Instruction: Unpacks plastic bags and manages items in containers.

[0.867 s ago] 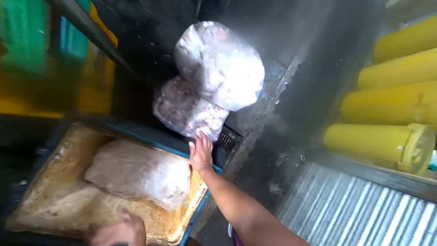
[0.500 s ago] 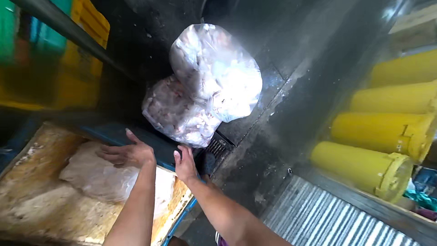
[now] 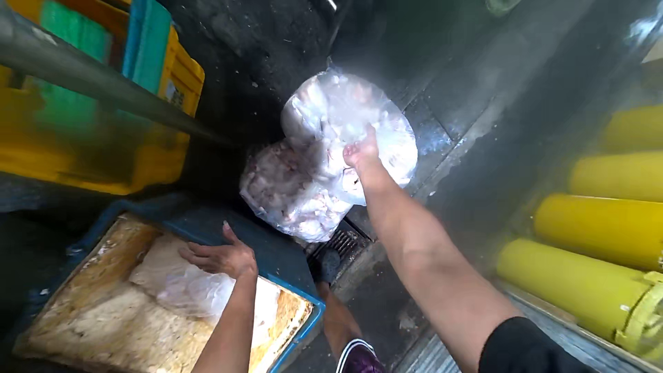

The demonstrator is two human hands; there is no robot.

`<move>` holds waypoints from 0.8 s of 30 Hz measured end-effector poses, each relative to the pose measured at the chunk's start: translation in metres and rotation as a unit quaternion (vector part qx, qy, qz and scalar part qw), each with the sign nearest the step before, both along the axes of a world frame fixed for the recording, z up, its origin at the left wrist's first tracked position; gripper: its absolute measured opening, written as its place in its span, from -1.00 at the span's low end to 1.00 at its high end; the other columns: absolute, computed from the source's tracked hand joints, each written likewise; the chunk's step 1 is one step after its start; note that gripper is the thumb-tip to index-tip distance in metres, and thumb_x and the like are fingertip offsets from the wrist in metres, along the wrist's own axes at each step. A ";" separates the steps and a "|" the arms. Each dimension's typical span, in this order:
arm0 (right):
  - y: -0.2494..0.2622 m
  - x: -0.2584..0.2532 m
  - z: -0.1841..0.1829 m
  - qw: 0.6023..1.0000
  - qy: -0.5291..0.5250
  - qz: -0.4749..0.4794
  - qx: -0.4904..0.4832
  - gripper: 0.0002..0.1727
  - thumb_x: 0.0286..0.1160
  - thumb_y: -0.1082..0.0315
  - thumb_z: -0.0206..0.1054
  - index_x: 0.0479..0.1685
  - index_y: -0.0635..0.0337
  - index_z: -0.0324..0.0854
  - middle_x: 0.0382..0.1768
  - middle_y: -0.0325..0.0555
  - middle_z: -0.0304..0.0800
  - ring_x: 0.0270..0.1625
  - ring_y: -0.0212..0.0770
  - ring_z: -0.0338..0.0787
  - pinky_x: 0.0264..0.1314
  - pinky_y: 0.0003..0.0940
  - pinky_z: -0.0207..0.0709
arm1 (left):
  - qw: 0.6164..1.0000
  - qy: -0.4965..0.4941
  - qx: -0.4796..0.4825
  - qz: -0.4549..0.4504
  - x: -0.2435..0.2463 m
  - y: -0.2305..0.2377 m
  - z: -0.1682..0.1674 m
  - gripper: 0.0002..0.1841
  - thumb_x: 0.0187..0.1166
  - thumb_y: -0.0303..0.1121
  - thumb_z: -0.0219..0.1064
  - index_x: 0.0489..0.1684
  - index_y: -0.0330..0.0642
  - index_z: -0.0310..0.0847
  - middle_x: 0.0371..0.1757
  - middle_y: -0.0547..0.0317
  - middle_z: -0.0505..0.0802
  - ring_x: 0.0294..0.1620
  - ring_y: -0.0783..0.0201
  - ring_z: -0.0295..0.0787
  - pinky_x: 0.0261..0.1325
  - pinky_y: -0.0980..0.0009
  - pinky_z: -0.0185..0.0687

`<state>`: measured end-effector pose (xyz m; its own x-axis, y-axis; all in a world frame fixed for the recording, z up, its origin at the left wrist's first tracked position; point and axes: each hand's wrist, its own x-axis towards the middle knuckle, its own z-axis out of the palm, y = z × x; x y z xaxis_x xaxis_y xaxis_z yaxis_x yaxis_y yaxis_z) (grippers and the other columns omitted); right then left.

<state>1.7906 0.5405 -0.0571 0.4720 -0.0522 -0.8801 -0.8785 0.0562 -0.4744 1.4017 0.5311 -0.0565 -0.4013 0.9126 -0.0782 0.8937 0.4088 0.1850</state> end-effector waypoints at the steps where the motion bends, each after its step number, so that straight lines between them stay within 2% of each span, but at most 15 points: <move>1: -0.003 -0.002 0.001 1.000 -0.014 0.000 0.019 -0.14 0.46 -0.49 0.14 0.55 -0.04 0.35 0.28 -0.09 0.57 0.23 -0.15 0.62 0.24 -0.18 0.53 | 1.000 -0.005 0.003 0.000 0.001 -0.001 -0.002 0.06 0.58 0.32 0.23 0.81 -0.45 0.02 0.84 -0.41 0.13 0.78 -0.31 0.21 0.71 0.03 0.28; 3: -0.006 0.000 -0.001 0.992 -0.046 -0.013 0.114 -0.16 0.53 -0.45 0.09 0.68 -0.11 0.31 0.54 -0.09 0.56 0.55 -0.08 0.58 0.50 0.00 0.52 | 1.000 -0.020 0.006 -0.002 0.002 0.000 -0.003 0.08 0.57 0.32 0.25 0.82 -0.46 -0.01 0.83 -0.41 0.14 0.79 -0.31 0.18 0.73 0.03 0.25; 6: -0.005 0.003 -0.014 0.971 -0.074 0.001 0.227 -0.08 0.52 -0.55 -0.08 0.76 -0.18 0.19 0.62 -0.08 0.49 0.62 -0.04 0.53 0.56 0.15 0.48 | 0.999 -0.038 -0.016 0.000 0.003 0.001 0.005 0.07 0.58 0.27 0.27 0.82 -0.49 -0.06 0.85 -0.42 0.10 0.83 -0.31 0.09 0.78 -0.01 0.15; 7: -0.003 0.003 -0.017 0.972 -0.073 0.012 0.223 -0.08 0.50 -0.59 -0.09 0.72 -0.21 0.25 0.52 -0.09 0.57 0.52 -0.06 0.61 0.48 0.14 0.54 | 0.999 -0.041 -0.020 0.000 0.004 0.002 0.007 0.06 0.59 0.26 0.28 0.82 -0.49 -0.06 0.85 -0.42 0.09 0.84 -0.31 0.07 0.79 -0.01 0.14; 8: 0.000 0.001 -0.019 0.974 -0.069 0.010 0.213 -0.12 0.48 -0.61 -0.11 0.56 -0.20 0.39 0.25 -0.12 0.68 0.25 -0.12 0.71 0.26 0.05 0.63 | 0.999 -0.045 -0.023 0.001 0.004 0.003 0.008 0.05 0.59 0.23 0.29 0.82 -0.49 -0.06 0.86 -0.42 0.08 0.84 -0.31 0.07 0.79 -0.01 0.13; 9: 0.002 -0.003 -0.021 0.975 -0.060 -0.010 0.213 -0.18 0.47 -0.62 -0.14 0.29 -0.18 0.49 -0.10 -0.19 0.67 -0.10 -0.21 0.70 -0.02 -0.09 0.65 | 0.999 -0.048 -0.024 0.001 0.004 0.002 0.008 0.04 0.60 0.22 0.29 0.82 -0.49 -0.06 0.86 -0.42 0.08 0.84 -0.31 0.07 0.79 0.00 0.13; 10: 0.000 -0.008 -0.023 0.971 -0.047 -0.040 0.233 -0.25 0.48 -0.60 -0.16 0.09 -0.16 0.48 -0.31 -0.24 0.57 -0.32 -0.28 0.62 -0.22 -0.23 0.60 | 0.999 -0.048 -0.026 0.002 0.003 0.001 0.009 0.04 0.60 0.21 0.30 0.82 -0.49 -0.06 0.86 -0.40 0.08 0.84 -0.30 0.08 0.79 0.01 0.13; 12: -0.009 -0.018 -0.023 0.945 -0.026 -0.101 0.311 -0.38 0.58 -0.47 -0.19 -0.01 -0.16 0.42 -0.36 -0.29 0.49 -0.41 -0.34 0.55 -0.33 -0.40 0.53 | 0.999 -0.047 -0.020 0.000 0.002 -0.001 0.006 0.05 0.60 0.24 0.28 0.83 -0.48 -0.06 0.86 -0.39 0.10 0.83 -0.30 0.10 0.78 0.00 0.15; 14: -0.014 -0.016 -0.019 0.931 -0.025 -0.120 0.343 -0.46 0.63 -0.31 -0.15 0.01 -0.08 0.45 -0.28 -0.20 0.61 -0.29 -0.25 0.67 -0.21 -0.27 0.62 | 0.999 -0.042 0.001 -0.006 0.001 0.001 0.003 0.05 0.59 0.26 0.27 0.81 -0.49 -0.02 0.84 -0.40 0.15 0.81 -0.32 0.16 0.76 -0.02 0.19; 16: -0.020 -0.013 -0.009 0.932 -0.029 -0.129 0.336 -0.41 0.64 -0.21 -0.09 0.37 0.04 0.37 0.18 -0.02 0.64 0.23 -0.07 0.71 0.29 0.01 0.61 | 0.999 -0.039 0.001 -0.004 -0.002 -0.001 0.005 0.04 0.59 0.26 0.27 0.81 -0.48 -0.01 0.83 -0.40 0.16 0.80 -0.32 0.18 0.75 -0.04 0.20; 17: -0.021 -0.008 -0.004 0.932 -0.033 -0.141 0.332 -0.34 0.61 -0.21 -0.06 0.49 0.07 0.32 0.36 0.03 0.58 0.42 -0.01 0.63 0.46 0.10 0.52 | 0.999 -0.041 -0.001 0.000 -0.001 -0.001 0.005 0.04 0.60 0.26 0.27 0.81 -0.47 -0.01 0.84 -0.39 0.17 0.80 -0.31 0.18 0.75 -0.04 0.20; 18: -0.017 -0.004 0.000 0.933 -0.035 -0.153 0.323 -0.28 0.55 -0.27 -0.04 0.49 0.06 0.32 0.40 0.02 0.58 0.46 -0.01 0.62 0.48 0.10 0.50 | 0.999 -0.042 -0.001 0.003 0.001 0.000 0.005 0.03 0.60 0.25 0.27 0.81 -0.47 0.00 0.83 -0.39 0.17 0.80 -0.31 0.18 0.75 -0.04 0.20; 20: -0.014 0.000 0.003 0.939 -0.039 -0.150 0.306 -0.12 0.45 -0.53 -0.08 0.50 -0.02 0.32 0.27 -0.04 0.62 0.27 -0.08 0.70 0.31 0.00 0.62 | 0.999 -0.052 -0.001 0.003 0.001 -0.002 0.005 0.03 0.60 0.24 0.28 0.81 -0.48 -0.01 0.83 -0.41 0.17 0.81 -0.32 0.15 0.76 -0.04 0.16; 22: -0.010 0.002 0.000 0.944 -0.032 -0.143 0.296 -0.04 0.33 -0.71 -0.18 0.30 -0.05 0.42 -0.07 -0.08 0.66 -0.07 -0.14 0.72 0.00 -0.08 0.68 | 0.998 -0.066 0.000 -0.002 0.001 0.000 0.006 0.04 0.60 0.24 0.28 0.82 -0.49 -0.03 0.84 -0.43 0.13 0.82 -0.34 0.11 0.78 -0.03 0.14; 24: -0.014 -0.002 -0.004 0.938 -0.016 -0.123 0.324 -0.19 0.43 -0.62 -0.13 0.12 -0.08 0.46 -0.21 -0.15 0.62 -0.18 -0.18 0.70 -0.08 -0.14 0.67 | 0.997 -0.077 0.007 -0.005 0.000 0.001 0.005 0.06 0.59 0.24 0.30 0.82 -0.48 -0.06 0.84 -0.42 0.12 0.81 -0.34 0.12 0.77 -0.01 0.18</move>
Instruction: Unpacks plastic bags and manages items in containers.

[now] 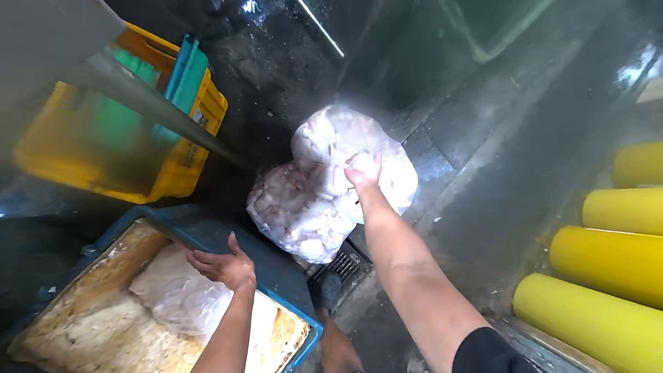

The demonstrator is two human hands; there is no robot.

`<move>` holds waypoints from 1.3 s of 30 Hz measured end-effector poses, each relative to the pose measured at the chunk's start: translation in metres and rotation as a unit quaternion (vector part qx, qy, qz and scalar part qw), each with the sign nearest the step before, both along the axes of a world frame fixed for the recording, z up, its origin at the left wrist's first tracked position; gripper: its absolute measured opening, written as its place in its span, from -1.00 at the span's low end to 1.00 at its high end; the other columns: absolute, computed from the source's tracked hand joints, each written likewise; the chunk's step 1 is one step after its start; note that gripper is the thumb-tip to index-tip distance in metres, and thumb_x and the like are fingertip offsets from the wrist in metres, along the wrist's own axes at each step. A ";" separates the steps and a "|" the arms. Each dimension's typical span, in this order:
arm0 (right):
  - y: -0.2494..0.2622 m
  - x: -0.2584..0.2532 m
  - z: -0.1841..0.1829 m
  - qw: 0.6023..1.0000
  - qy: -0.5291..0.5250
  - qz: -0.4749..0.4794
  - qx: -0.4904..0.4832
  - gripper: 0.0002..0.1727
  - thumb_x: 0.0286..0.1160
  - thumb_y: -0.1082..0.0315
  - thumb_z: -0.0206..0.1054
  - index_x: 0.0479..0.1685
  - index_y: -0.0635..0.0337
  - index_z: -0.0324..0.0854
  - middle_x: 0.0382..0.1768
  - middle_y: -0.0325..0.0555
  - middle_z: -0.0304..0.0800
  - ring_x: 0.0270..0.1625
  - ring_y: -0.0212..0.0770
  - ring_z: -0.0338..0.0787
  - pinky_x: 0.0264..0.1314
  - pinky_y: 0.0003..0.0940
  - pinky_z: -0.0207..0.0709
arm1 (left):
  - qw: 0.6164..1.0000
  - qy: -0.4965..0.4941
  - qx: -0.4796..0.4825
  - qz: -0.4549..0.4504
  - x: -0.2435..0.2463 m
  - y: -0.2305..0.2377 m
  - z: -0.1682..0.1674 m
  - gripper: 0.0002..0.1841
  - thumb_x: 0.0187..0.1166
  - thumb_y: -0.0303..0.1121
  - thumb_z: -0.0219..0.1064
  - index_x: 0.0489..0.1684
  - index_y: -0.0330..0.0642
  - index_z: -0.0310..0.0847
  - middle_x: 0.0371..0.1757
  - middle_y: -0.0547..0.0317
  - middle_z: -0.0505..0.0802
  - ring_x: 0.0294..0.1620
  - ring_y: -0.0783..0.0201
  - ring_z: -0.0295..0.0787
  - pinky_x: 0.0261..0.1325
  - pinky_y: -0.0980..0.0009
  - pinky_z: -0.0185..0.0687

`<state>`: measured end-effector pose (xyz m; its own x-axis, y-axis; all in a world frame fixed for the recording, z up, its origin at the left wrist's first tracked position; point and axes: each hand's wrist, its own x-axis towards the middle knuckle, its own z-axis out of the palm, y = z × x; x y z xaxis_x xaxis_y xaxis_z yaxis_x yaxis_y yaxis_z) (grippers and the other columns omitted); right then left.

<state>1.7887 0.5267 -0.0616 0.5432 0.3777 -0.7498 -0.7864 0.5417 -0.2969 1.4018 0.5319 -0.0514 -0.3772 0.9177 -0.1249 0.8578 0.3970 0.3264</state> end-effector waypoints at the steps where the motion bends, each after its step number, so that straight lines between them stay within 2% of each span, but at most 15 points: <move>1: -0.006 -0.003 -0.001 1.000 0.005 0.012 0.008 -0.31 0.49 -0.54 -0.10 -0.05 -0.11 0.49 -0.35 -0.21 0.60 -0.30 -0.22 0.67 -0.19 -0.20 0.65 | 1.000 -0.004 -0.002 0.000 -0.001 -0.002 0.001 0.06 0.59 0.24 0.30 0.82 -0.48 -0.07 0.84 -0.42 0.11 0.81 -0.34 0.13 0.76 0.00 0.20; 3: -0.015 -0.009 0.005 0.999 0.013 0.043 0.003 -0.41 0.55 -0.43 -0.11 -0.26 -0.14 0.49 -0.53 -0.28 0.53 -0.46 -0.28 0.60 -0.36 -0.29 0.57 | 1.000 -0.008 -0.003 0.002 0.000 0.000 0.002 0.06 0.60 0.24 0.29 0.83 -0.49 -0.07 0.85 -0.41 0.09 0.81 -0.34 0.12 0.76 0.00 0.20; 4: -0.026 -0.016 0.012 0.998 0.016 0.060 -0.020 -0.40 0.56 -0.44 -0.13 -0.20 -0.14 0.50 -0.48 -0.27 0.55 -0.42 -0.28 0.61 -0.31 -0.27 0.57 | 1.000 -0.008 -0.007 0.002 0.000 -0.001 0.003 0.06 0.60 0.24 0.28 0.83 -0.49 -0.08 0.85 -0.41 0.08 0.82 -0.34 0.11 0.77 0.00 0.19; 6: -0.052 -0.032 0.035 0.995 0.015 0.086 -0.048 -0.32 0.58 -0.48 -0.15 0.23 -0.14 0.43 -0.10 -0.19 0.61 -0.06 -0.21 0.67 0.07 -0.12 0.62 | 1.000 -0.006 -0.008 0.000 0.001 0.000 0.003 0.05 0.61 0.24 0.27 0.83 -0.48 -0.08 0.86 -0.41 0.08 0.82 -0.34 0.10 0.77 0.00 0.18; 7: -0.061 -0.042 0.048 0.994 0.024 0.078 -0.078 -0.34 0.57 -0.45 -0.09 0.25 -0.12 0.43 -0.09 -0.17 0.63 -0.08 -0.19 0.69 0.03 -0.07 0.65 | 1.000 -0.005 -0.009 0.001 0.001 0.000 0.003 0.05 0.60 0.25 0.27 0.83 -0.47 -0.08 0.86 -0.41 0.08 0.82 -0.33 0.10 0.77 0.00 0.19; 10: -0.095 -0.077 0.087 0.985 0.040 0.058 -0.156 -0.55 0.65 -0.27 -0.03 -0.07 -0.08 0.39 -0.40 -0.20 0.49 -0.44 -0.21 0.56 -0.33 -0.14 0.57 | 1.000 -0.013 -0.001 -0.006 -0.001 -0.001 0.003 0.08 0.59 0.27 0.27 0.83 -0.50 -0.08 0.85 -0.43 0.08 0.83 -0.34 0.08 0.79 -0.01 0.16; 16: -0.151 -0.135 0.164 0.966 0.054 0.105 -0.229 -0.70 0.72 0.00 -0.02 -0.28 -0.04 0.39 -0.56 -0.21 0.52 -0.61 -0.26 0.54 -0.55 -0.27 0.56 | 1.000 -0.016 0.002 -0.011 -0.002 -0.004 0.001 0.04 0.63 0.21 0.27 0.81 -0.54 -0.07 0.84 -0.47 0.09 0.82 -0.36 0.11 0.79 0.01 0.17; 19: -0.131 -0.155 0.150 0.934 0.047 0.198 -0.294 -0.71 0.73 0.06 0.03 -0.12 0.06 0.49 -0.44 -0.13 0.64 -0.47 -0.21 0.66 -0.46 -0.22 0.62 | 1.000 -0.008 0.004 -0.004 -0.001 0.001 0.000 0.03 0.64 0.23 0.24 0.82 -0.51 -0.05 0.85 -0.45 0.09 0.83 -0.34 0.10 0.79 0.02 0.16; 20: -0.122 -0.167 0.141 0.910 0.033 0.256 -0.324 -0.67 0.77 0.08 0.06 0.06 0.15 0.54 -0.28 -0.05 0.69 -0.31 -0.16 0.72 -0.30 -0.14 0.66 | 1.000 -0.010 0.007 -0.003 -0.001 -0.001 0.000 0.03 0.63 0.22 0.25 0.81 -0.52 -0.04 0.84 -0.46 0.10 0.83 -0.34 0.10 0.79 0.02 0.16; 22: -0.106 -0.195 0.120 0.835 0.007 0.353 -0.421 -0.55 0.80 0.01 0.09 0.14 0.27 0.59 -0.12 0.08 0.70 -0.13 -0.06 0.71 -0.14 -0.02 0.64 | 1.000 -0.011 0.001 -0.007 -0.002 -0.009 0.001 0.03 0.63 0.22 0.25 0.81 -0.53 -0.06 0.84 -0.45 0.10 0.83 -0.33 0.09 0.80 0.04 0.16; 24: -0.087 -0.207 0.106 0.788 -0.027 0.397 -0.470 -0.40 0.82 -0.10 0.06 0.24 0.35 0.61 0.18 0.25 0.69 0.23 0.09 0.68 0.23 0.16 0.56 | 1.000 -0.023 0.005 -0.007 0.001 -0.001 0.003 0.02 0.65 0.18 0.25 0.81 -0.55 -0.08 0.84 -0.48 0.07 0.84 -0.35 0.04 0.81 0.02 0.12; 26: -0.083 -0.207 0.107 0.784 -0.055 0.406 -0.466 -0.32 0.84 -0.16 0.01 0.42 0.36 0.53 0.46 0.30 0.57 0.53 0.13 0.54 0.53 0.21 0.41 | 1.000 -0.025 -0.008 -0.009 -0.003 -0.006 0.004 0.00 0.67 0.15 0.24 0.82 -0.55 -0.11 0.85 -0.48 0.03 0.86 -0.34 0.01 0.83 0.06 0.09; 29: -0.063 -0.196 0.098 0.800 -0.087 0.388 -0.450 -0.23 0.82 -0.23 -0.03 0.55 0.35 0.40 0.49 0.31 0.53 0.56 0.13 0.53 0.54 0.19 0.44 | 1.000 -0.024 -0.001 -0.013 -0.002 -0.005 0.000 0.02 0.66 0.17 0.24 0.82 -0.55 -0.11 0.85 -0.47 0.05 0.87 -0.31 -0.01 0.85 0.12 0.05; 34: -0.041 -0.204 0.064 0.795 -0.067 0.397 -0.454 -0.04 0.66 -0.27 0.14 0.86 0.13 -0.16 0.71 0.28 0.26 0.65 0.21 0.43 0.54 0.27 0.43 | 1.000 0.009 -0.021 -0.010 -0.004 -0.006 0.001 0.06 0.61 0.26 0.21 0.86 -0.45 -0.14 0.89 -0.35 0.00 0.88 -0.24 -0.01 0.80 0.04 0.10; 39: -0.060 -0.213 0.058 0.771 -0.102 0.431 -0.457 -0.13 0.68 -0.12 0.18 0.83 0.14 -0.08 0.65 0.28 0.33 0.60 0.20 0.47 0.48 0.25 0.45 | 0.999 0.012 -0.036 -0.018 -0.004 -0.006 0.001 0.12 0.59 0.40 0.08 0.88 -0.41 -0.21 0.92 -0.30 -0.11 0.91 -0.24 -0.11 0.80 -0.11 -0.01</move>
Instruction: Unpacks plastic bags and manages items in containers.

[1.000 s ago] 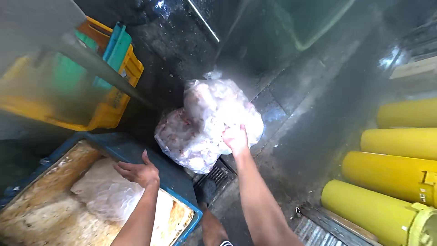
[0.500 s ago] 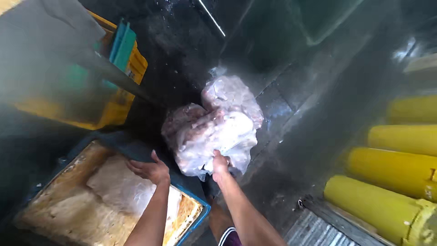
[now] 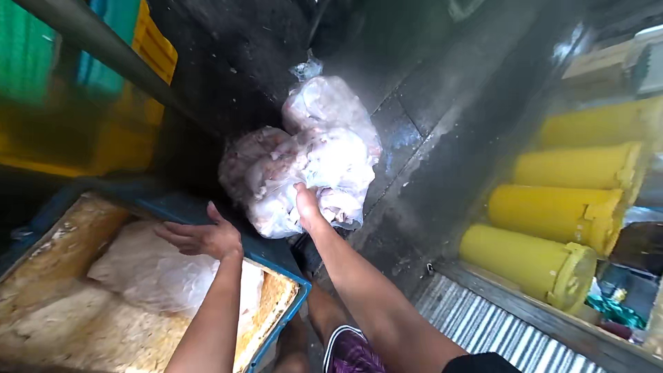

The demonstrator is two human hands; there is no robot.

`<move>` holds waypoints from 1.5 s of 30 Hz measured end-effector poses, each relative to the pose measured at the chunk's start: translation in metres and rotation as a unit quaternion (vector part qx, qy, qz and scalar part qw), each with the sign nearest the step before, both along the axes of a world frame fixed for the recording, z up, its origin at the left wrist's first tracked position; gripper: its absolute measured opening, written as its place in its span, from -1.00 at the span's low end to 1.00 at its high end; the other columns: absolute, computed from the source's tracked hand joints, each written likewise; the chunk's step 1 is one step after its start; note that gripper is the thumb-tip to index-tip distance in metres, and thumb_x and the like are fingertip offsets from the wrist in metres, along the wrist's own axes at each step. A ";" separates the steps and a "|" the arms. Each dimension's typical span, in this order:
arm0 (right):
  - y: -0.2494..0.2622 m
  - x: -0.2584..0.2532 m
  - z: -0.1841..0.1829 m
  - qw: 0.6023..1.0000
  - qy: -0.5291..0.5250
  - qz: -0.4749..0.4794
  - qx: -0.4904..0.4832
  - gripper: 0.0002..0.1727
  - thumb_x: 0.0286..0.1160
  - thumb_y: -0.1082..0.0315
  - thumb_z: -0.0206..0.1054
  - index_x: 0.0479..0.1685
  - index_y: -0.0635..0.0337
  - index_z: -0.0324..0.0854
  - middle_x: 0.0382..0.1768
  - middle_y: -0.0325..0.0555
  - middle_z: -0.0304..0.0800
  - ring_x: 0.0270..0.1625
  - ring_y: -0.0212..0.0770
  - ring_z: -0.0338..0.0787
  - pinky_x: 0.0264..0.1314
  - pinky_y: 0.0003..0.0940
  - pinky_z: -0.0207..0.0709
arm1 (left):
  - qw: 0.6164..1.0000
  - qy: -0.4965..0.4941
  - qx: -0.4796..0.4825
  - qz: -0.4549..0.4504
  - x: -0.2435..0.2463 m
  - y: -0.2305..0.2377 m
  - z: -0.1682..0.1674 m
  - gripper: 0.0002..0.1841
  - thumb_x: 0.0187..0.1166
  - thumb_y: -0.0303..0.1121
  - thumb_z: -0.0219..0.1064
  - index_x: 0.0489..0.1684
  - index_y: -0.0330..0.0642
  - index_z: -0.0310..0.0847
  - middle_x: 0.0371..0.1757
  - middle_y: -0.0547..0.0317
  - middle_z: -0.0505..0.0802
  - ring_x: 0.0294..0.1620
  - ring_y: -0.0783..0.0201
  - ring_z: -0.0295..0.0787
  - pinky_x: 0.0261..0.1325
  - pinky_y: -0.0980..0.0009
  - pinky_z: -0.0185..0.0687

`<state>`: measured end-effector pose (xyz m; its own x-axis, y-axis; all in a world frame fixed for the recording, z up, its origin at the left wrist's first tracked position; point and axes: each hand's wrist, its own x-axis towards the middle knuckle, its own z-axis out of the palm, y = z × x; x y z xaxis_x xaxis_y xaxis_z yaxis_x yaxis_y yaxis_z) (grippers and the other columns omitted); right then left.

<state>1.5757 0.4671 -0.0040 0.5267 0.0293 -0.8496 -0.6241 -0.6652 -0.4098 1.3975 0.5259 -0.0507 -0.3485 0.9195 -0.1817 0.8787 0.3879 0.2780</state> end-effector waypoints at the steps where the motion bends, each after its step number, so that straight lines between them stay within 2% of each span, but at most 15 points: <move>1: -0.006 0.001 0.001 1.000 -0.004 0.010 0.010 -0.18 0.70 -0.08 0.18 0.81 0.14 -0.02 0.61 0.27 0.39 0.58 0.20 0.49 0.48 0.26 0.45 | 1.000 -0.002 -0.002 -0.003 -0.001 0.001 -0.003 0.14 0.59 0.44 0.02 0.89 -0.41 -0.24 0.92 -0.29 -0.14 0.92 -0.23 -0.15 0.81 -0.15 -0.07; 7: -0.067 0.027 0.020 0.990 0.004 0.071 0.125 -0.41 0.70 -0.11 0.17 0.58 0.00 0.40 0.52 0.02 0.56 0.53 0.02 0.56 0.45 0.21 0.49 | 1.000 -0.019 0.009 0.001 -0.008 -0.002 -0.010 0.17 0.55 0.53 -0.04 0.93 -0.26 -0.35 0.93 -0.25 -0.20 0.93 -0.22 -0.25 0.81 -0.30 -0.27; 11: -0.091 0.032 0.025 0.990 0.022 0.049 0.130 -0.43 0.66 -0.05 0.20 0.58 -0.04 0.38 0.45 0.03 0.59 0.43 0.02 0.63 0.35 0.15 0.57 | 0.999 -0.025 0.020 -0.028 -0.010 -0.003 -0.005 0.21 0.46 0.57 0.04 0.95 -0.15 -0.34 0.95 -0.16 -0.21 0.94 -0.16 -0.32 0.83 -0.29 -0.39; 13: -0.094 0.027 0.024 0.992 0.014 0.065 0.106 -0.41 0.68 -0.05 0.19 0.61 -0.02 0.33 0.41 0.10 0.58 0.34 0.06 0.65 0.25 0.15 0.59 | 0.997 -0.038 0.024 -0.063 -0.012 -0.003 -0.004 0.14 0.42 0.58 0.08 0.91 -0.05 -0.09 0.94 -0.08 -0.08 0.94 -0.11 -0.27 0.84 -0.26 -0.41; 16: -0.085 0.018 0.026 0.994 0.000 0.074 0.082 -0.37 0.72 0.01 0.19 0.68 0.05 0.24 0.36 0.17 0.61 0.26 0.06 0.67 0.21 0.11 0.59 | 0.960 -0.088 0.047 -0.260 -0.020 -0.019 0.014 -0.21 0.57 0.35 0.17 0.43 -0.23 0.54 0.65 -0.29 0.48 0.79 -0.30 0.15 0.75 -0.34 -0.09; 18: -0.068 0.023 0.032 0.993 0.003 0.088 0.073 -0.36 0.76 0.06 0.18 0.71 0.13 0.17 0.35 0.23 0.62 0.29 0.07 0.68 0.29 0.10 0.59 | 0.883 -0.122 0.039 -0.452 -0.007 -0.044 0.020 -0.31 0.53 0.29 0.26 0.16 -0.25 0.71 0.40 -0.35 0.70 0.59 -0.44 0.42 0.57 -0.48 0.17; 20: -0.071 0.026 0.034 0.993 0.019 0.104 0.053 -0.35 0.76 0.05 0.18 0.71 0.18 0.17 0.36 0.27 0.62 0.33 0.11 0.67 0.34 0.12 0.57 | 0.839 -0.126 -0.036 -0.528 0.021 -0.102 0.024 -0.19 0.37 0.40 0.35 0.29 -0.18 0.70 0.40 -0.27 0.73 0.54 -0.40 0.51 0.53 -0.43 0.30; 23: -0.076 0.030 0.029 0.988 0.042 0.137 0.060 -0.39 0.74 0.07 0.16 0.66 0.17 0.22 0.27 0.23 0.64 0.23 0.07 0.69 0.24 0.07 0.61 | 0.883 -0.086 -0.130 -0.443 0.057 -0.153 0.007 -0.02 0.32 0.35 0.44 0.59 -0.29 0.46 0.59 -0.33 0.57 0.66 -0.41 0.37 0.65 -0.35 0.20; 27: -0.104 0.067 0.021 0.965 0.059 0.226 0.120 -0.62 0.74 0.29 0.14 0.41 0.28 0.48 0.18 0.16 0.72 0.18 -0.06 0.75 0.25 -0.07 0.66 | 0.905 -0.052 -0.213 -0.363 0.086 -0.143 -0.024 -0.60 0.58 -0.20 0.36 0.29 -0.21 0.68 0.45 -0.33 0.66 0.57 -0.45 0.42 0.50 -0.35 0.38; 30: -0.155 0.109 0.001 0.923 -0.134 0.357 0.056 -0.58 0.65 0.32 0.20 0.46 -0.01 0.66 0.28 -0.13 0.84 0.31 -0.22 0.80 0.38 -0.10 0.69 | 0.902 -0.066 -0.220 -0.366 0.073 -0.137 -0.036 -0.74 0.62 -0.39 0.27 0.18 -0.22 0.72 0.38 -0.31 0.68 0.48 -0.34 0.53 0.47 -0.18 0.52; 34: -0.222 0.152 -0.064 0.864 -0.264 0.426 -0.058 -0.07 0.40 -0.17 0.46 0.83 -0.13 0.24 0.80 0.09 0.20 0.77 0.21 0.28 0.74 0.23 0.29 | 0.930 -0.092 -0.224 -0.277 0.074 -0.145 -0.030 -0.72 0.65 -0.46 0.21 0.24 -0.32 0.65 0.51 -0.32 0.57 0.27 -0.20 0.77 0.24 -0.05 0.76; 35: -0.228 0.156 -0.079 0.851 -0.258 0.452 -0.067 -0.14 0.47 -0.20 0.40 0.81 -0.15 0.30 0.84 0.13 0.11 0.79 0.28 0.23 0.75 0.27 0.23 | 0.938 -0.097 -0.232 -0.240 0.081 -0.144 -0.027 -0.69 0.73 -0.42 0.14 0.31 -0.35 0.61 0.44 -0.30 0.65 0.27 -0.21 0.77 0.29 -0.08 0.72; 37: -0.217 0.162 -0.104 0.845 -0.270 0.457 -0.065 -0.54 0.68 0.03 0.25 0.44 -0.02 0.68 0.69 0.18 0.37 0.67 0.29 0.39 0.69 0.23 0.31 | 0.953 -0.098 -0.245 -0.148 0.098 -0.130 -0.026 -0.55 0.89 -0.21 -0.08 0.45 -0.41 0.45 0.17 -0.37 0.81 0.18 -0.28 0.82 0.26 -0.20 0.67; 40: -0.195 0.164 -0.113 0.889 -0.246 0.360 -0.137 -0.50 0.90 0.10 -0.12 0.30 0.24 0.66 0.34 0.17 0.72 0.47 0.16 0.65 0.59 0.14 0.46 | 0.953 -0.052 -0.283 -0.092 0.109 -0.129 -0.033 -0.39 0.88 0.07 -0.24 0.53 -0.28 0.34 0.02 -0.35 0.85 0.11 -0.29 0.85 0.18 -0.27 0.67; 45: -0.193 0.191 -0.094 0.951 -0.227 0.180 -0.111 -0.35 0.94 -0.03 -0.25 0.44 0.25 0.60 0.23 0.24 0.80 0.39 0.10 0.73 0.55 0.12 0.49 | 0.920 -0.062 -0.313 -0.227 0.091 -0.145 -0.024 -0.09 0.46 0.36 0.29 0.53 -0.31 0.37 -0.04 -0.29 0.87 0.03 -0.29 0.86 0.09 -0.32 0.68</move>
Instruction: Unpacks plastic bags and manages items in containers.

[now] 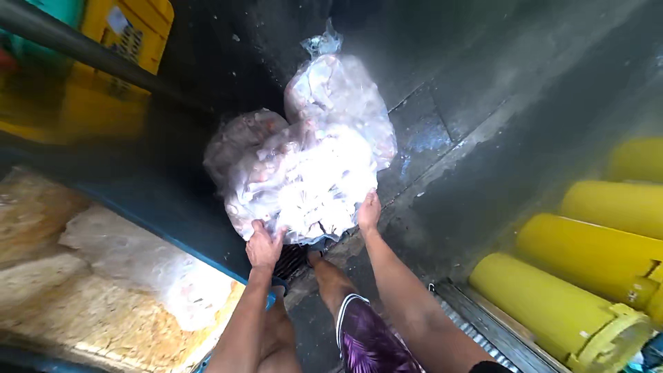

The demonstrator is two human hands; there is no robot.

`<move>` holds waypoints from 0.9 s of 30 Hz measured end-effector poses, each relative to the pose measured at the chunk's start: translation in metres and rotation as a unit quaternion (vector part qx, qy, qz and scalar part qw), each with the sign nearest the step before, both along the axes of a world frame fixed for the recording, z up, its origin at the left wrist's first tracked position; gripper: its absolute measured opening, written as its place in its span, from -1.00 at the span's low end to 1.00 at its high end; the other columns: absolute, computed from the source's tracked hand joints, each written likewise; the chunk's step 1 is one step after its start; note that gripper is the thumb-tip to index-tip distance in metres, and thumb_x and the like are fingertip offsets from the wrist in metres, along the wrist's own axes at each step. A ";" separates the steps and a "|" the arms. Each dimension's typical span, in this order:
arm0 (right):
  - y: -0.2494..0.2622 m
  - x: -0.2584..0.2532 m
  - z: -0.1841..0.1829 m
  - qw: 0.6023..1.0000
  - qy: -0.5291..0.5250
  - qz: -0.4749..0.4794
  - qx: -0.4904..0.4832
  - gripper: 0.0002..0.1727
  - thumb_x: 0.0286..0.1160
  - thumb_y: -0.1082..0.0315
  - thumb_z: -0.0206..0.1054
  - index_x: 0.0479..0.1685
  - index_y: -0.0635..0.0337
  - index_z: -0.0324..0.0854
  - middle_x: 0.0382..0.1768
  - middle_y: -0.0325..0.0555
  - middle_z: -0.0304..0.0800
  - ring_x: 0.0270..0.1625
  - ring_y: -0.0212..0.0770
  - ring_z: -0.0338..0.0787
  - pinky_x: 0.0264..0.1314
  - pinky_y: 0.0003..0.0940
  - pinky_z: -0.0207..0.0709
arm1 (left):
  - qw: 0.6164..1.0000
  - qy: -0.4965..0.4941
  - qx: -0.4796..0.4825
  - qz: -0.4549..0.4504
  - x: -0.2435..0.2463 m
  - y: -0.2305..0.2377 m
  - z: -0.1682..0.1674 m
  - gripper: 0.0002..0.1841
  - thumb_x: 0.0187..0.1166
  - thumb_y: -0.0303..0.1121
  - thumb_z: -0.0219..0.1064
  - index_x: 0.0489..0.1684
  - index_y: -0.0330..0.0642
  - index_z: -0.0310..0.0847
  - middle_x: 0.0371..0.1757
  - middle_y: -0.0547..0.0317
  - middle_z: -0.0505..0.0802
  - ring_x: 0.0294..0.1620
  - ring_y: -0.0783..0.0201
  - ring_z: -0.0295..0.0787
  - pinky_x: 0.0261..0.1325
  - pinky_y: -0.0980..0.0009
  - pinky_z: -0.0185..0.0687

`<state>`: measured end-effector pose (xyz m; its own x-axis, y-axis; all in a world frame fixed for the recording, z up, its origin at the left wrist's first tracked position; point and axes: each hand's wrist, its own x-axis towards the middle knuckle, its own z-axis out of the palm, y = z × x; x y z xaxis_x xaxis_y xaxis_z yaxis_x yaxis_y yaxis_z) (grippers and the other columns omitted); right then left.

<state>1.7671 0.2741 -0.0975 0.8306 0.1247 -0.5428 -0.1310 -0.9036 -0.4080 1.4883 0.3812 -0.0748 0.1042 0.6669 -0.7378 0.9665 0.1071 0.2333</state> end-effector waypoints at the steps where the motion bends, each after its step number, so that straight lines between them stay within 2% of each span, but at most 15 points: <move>1: -0.005 0.005 0.000 1.000 0.006 -0.011 0.026 -0.35 0.93 -0.05 -0.22 0.36 0.27 0.64 0.19 0.24 0.81 0.35 0.07 0.75 0.51 0.10 0.51 | 0.999 -0.002 -0.014 -0.038 -0.005 0.000 0.005 0.05 0.28 0.47 0.39 0.53 -0.31 0.36 -0.02 -0.28 0.87 0.04 -0.30 0.86 0.09 -0.31 0.68; 3: -0.008 0.010 -0.006 0.998 0.019 -0.013 0.055 -0.35 0.90 -0.09 -0.13 0.13 0.28 0.72 -0.01 0.17 0.84 0.18 0.01 0.80 0.35 0.07 0.59 | 0.994 0.029 -0.041 -0.101 -0.003 0.008 0.010 0.21 -0.01 0.60 0.47 0.53 -0.25 0.38 0.03 -0.26 0.87 0.06 -0.28 0.87 0.10 -0.27 0.72; 4: -0.004 0.012 -0.011 0.998 0.028 -0.009 0.053 -0.36 0.86 -0.12 -0.05 -0.03 0.29 0.74 -0.14 0.15 0.82 0.04 0.01 0.80 0.22 0.09 0.62 | 0.990 0.053 -0.061 -0.119 0.003 0.016 0.011 0.16 0.05 0.56 0.49 0.54 -0.21 0.37 0.07 -0.26 0.87 0.11 -0.29 0.85 0.14 -0.27 0.71; 5: -0.001 0.014 -0.017 0.998 0.040 -0.005 0.038 -0.35 0.79 -0.19 0.06 -0.17 0.27 0.76 -0.25 0.12 0.81 -0.07 0.03 0.80 0.11 0.13 0.64 | 0.986 0.078 -0.086 -0.123 0.009 0.022 0.011 0.02 0.24 0.43 0.48 0.57 -0.17 0.37 0.13 -0.29 0.85 0.17 -0.31 0.83 0.19 -0.29 0.69; 7: -0.001 0.012 -0.020 0.998 0.070 0.001 -0.002 -0.32 0.63 -0.30 0.24 -0.37 0.24 0.72 -0.40 0.08 0.74 -0.23 0.04 0.75 -0.04 0.17 0.61 | 0.982 0.114 -0.109 -0.104 0.015 0.028 0.005 -0.38 0.58 0.09 0.36 0.51 -0.08 0.47 0.18 -0.31 0.83 0.27 -0.32 0.78 0.25 -0.31 0.64; 8: -0.002 0.010 -0.015 0.997 0.079 -0.003 -0.010 -0.33 0.59 -0.30 0.29 -0.42 0.23 0.71 -0.42 0.06 0.72 -0.27 0.02 0.73 -0.08 0.16 0.60 | 0.983 0.118 -0.108 -0.095 0.015 0.029 0.001 -0.51 0.65 -0.02 0.29 0.46 -0.04 0.54 0.19 -0.28 0.84 0.29 -0.31 0.77 0.26 -0.31 0.63; 12: -0.011 -0.008 0.050 0.994 0.084 -0.054 0.046 -0.54 0.60 0.00 0.40 -0.51 0.21 0.69 -0.55 -0.10 0.62 -0.45 -0.17 0.61 -0.30 -0.05 0.54 | 0.989 0.065 -0.101 -0.088 0.008 0.043 0.039 -0.64 0.75 -0.08 0.18 0.28 -0.05 0.71 0.20 -0.25 0.84 0.33 -0.31 0.74 0.33 -0.34 0.57; 14: -0.017 -0.025 0.089 0.993 0.076 -0.056 0.073 -0.55 0.59 0.13 0.40 -0.68 0.14 0.49 -0.68 -0.23 0.41 -0.60 -0.27 0.42 -0.48 -0.19 0.38 | 0.991 0.035 -0.084 -0.101 0.001 0.065 0.078 -0.65 0.76 -0.13 0.19 0.19 -0.16 0.74 0.14 -0.32 0.84 0.28 -0.36 0.74 0.33 -0.39 0.53; 16: -0.019 -0.037 0.104 0.991 0.061 -0.055 0.103 -0.49 0.56 0.22 0.42 -0.79 0.04 0.31 -0.76 -0.33 0.25 -0.67 -0.36 0.28 -0.54 -0.31 0.23 | 0.991 0.020 -0.062 -0.116 0.004 0.097 0.104 -0.69 0.74 -0.18 0.24 0.10 -0.21 0.77 0.04 -0.37 0.84 0.19 -0.41 0.75 0.26 -0.45 0.51; 17: -0.025 -0.045 0.103 0.991 0.055 -0.061 0.101 -0.48 0.55 0.24 0.42 -0.79 0.03 0.29 -0.77 -0.34 0.23 -0.68 -0.36 0.26 -0.56 -0.33 0.21 | 0.990 0.023 -0.056 -0.131 0.006 0.107 0.109 -0.71 0.74 -0.18 0.27 0.00 -0.21 0.78 -0.04 -0.35 0.85 0.13 -0.40 0.76 0.19 -0.45 0.52; 19: -0.041 -0.061 0.085 0.992 0.063 -0.085 0.074 -0.58 0.60 0.15 0.39 -0.60 0.15 0.43 -0.65 -0.20 0.39 -0.58 -0.26 0.41 -0.46 -0.20 0.36 | 0.985 0.043 -0.049 -0.161 0.015 0.117 0.098 -0.72 0.72 -0.15 0.28 -0.09 -0.16 0.78 -0.13 -0.29 0.85 0.05 -0.37 0.78 0.10 -0.45 0.55; 22: -0.066 -0.083 0.051 0.983 0.145 -0.099 0.053 -0.52 0.68 0.00 0.33 0.11 0.33 0.63 -0.07 0.14 0.76 -0.04 -0.01 0.74 0.06 0.06 0.64 | 0.982 0.080 -0.087 -0.145 0.015 0.108 0.059 -0.64 0.74 -0.10 0.21 0.17 -0.15 0.78 0.09 -0.32 0.85 0.22 -0.38 0.75 0.23 -0.46 0.54; 23: -0.060 -0.082 0.041 0.982 0.159 -0.083 0.054 -0.51 0.68 0.01 0.33 0.18 0.33 0.65 0.04 0.18 0.79 0.09 0.03 0.77 0.20 0.11 0.63 | 0.984 0.086 -0.099 -0.118 0.016 0.107 0.047 -0.59 0.75 -0.07 0.17 0.25 -0.15 0.75 0.18 -0.32 0.83 0.30 -0.35 0.73 0.31 -0.45 0.51; 24: -0.056 -0.084 0.036 0.981 0.173 -0.070 0.045 -0.53 0.69 0.02 0.32 0.19 0.31 0.69 0.07 0.20 0.81 0.15 0.05 0.78 0.27 0.15 0.62 | 0.985 0.096 -0.111 -0.090 0.015 0.102 0.041 -0.56 0.75 -0.04 0.14 0.28 -0.15 0.73 0.23 -0.29 0.82 0.34 -0.32 0.72 0.35 -0.42 0.50; 27: -0.052 -0.081 0.040 0.979 0.197 -0.060 0.008 -0.56 0.75 0.02 0.25 0.03 0.25 0.80 -0.04 0.15 0.85 0.05 0.03 0.80 0.19 0.18 0.62 | 0.986 0.102 -0.126 -0.041 0.009 0.082 0.049 -0.54 0.74 0.01 0.09 0.25 -0.09 0.75 0.24 -0.18 0.83 0.33 -0.21 0.75 0.33 -0.36 0.56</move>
<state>1.6857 0.2219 -0.0570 0.5668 0.0502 -0.8223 -0.3847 -0.8665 -0.3181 1.4976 0.4628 -0.0257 -0.0184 0.4546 -0.8905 0.9984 0.0567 0.0083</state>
